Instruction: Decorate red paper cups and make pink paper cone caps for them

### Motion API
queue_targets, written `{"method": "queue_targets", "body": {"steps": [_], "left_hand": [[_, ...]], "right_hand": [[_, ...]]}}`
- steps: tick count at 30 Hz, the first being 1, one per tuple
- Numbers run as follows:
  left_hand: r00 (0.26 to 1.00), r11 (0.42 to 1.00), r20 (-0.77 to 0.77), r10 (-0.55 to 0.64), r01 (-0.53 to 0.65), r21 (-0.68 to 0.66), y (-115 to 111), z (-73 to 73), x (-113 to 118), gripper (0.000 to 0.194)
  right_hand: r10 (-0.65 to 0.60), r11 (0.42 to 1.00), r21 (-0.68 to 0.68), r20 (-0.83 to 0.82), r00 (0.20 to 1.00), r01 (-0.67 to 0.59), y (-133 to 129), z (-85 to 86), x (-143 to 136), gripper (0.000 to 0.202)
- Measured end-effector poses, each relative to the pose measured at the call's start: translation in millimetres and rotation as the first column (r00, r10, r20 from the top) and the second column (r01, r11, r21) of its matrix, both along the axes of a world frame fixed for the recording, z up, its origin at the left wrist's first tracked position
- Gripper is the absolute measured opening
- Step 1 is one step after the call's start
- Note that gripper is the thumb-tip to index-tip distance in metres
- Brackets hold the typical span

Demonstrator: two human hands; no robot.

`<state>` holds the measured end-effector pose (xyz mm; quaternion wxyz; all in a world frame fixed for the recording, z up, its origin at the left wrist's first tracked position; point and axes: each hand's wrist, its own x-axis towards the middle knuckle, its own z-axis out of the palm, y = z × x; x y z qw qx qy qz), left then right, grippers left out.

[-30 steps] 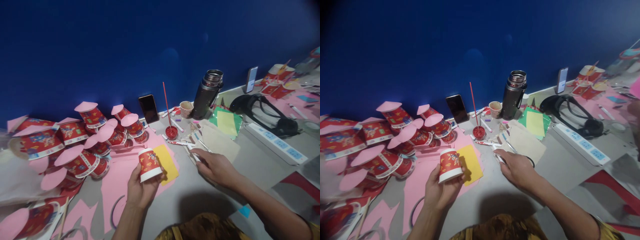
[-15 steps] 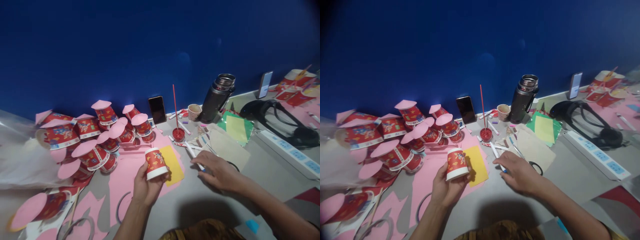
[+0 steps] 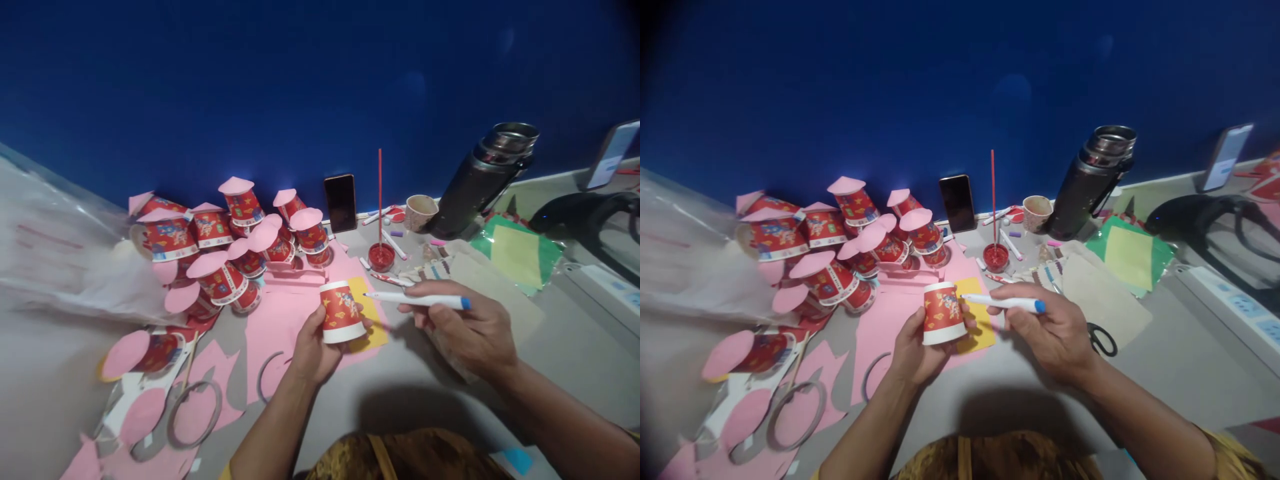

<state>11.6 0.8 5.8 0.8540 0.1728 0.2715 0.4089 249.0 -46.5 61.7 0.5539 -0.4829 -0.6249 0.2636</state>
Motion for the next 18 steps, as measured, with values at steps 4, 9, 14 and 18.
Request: {"method": "queue_targets", "body": {"steps": [4, 9, 14, 18], "left_hand": [[1.0, 1.0, -0.029, 0.01, -0.011, -0.011, 1, 2.0, 3, 0.051], [0.989, 0.992, -0.098, 0.11, -0.116, -0.053, 1, 2.0, 8, 0.045], [0.965, 0.971, -0.114, 0.236, -0.229, 0.071, 1, 0.6, 14, 0.036], [0.947, 0.951, -0.149, 0.283, -0.257, 0.171, -1, 0.7, 18, 0.036]], "right_hand": [[-0.1, 0.993, -0.077, -0.175, 0.98, 0.087, 5, -5.8, -20, 0.018], [-0.039, 0.998, -0.059, -0.116, 0.992, 0.032, -1, -12.4, -34, 0.02], [-0.012, 1.0, 0.005, 0.019, 1.0, 0.012, -6, -15.5, -34, 0.017], [0.005, 0.998, 0.067, 0.102, 0.995, -0.012, -5, -11.8, -35, 0.01]]}}
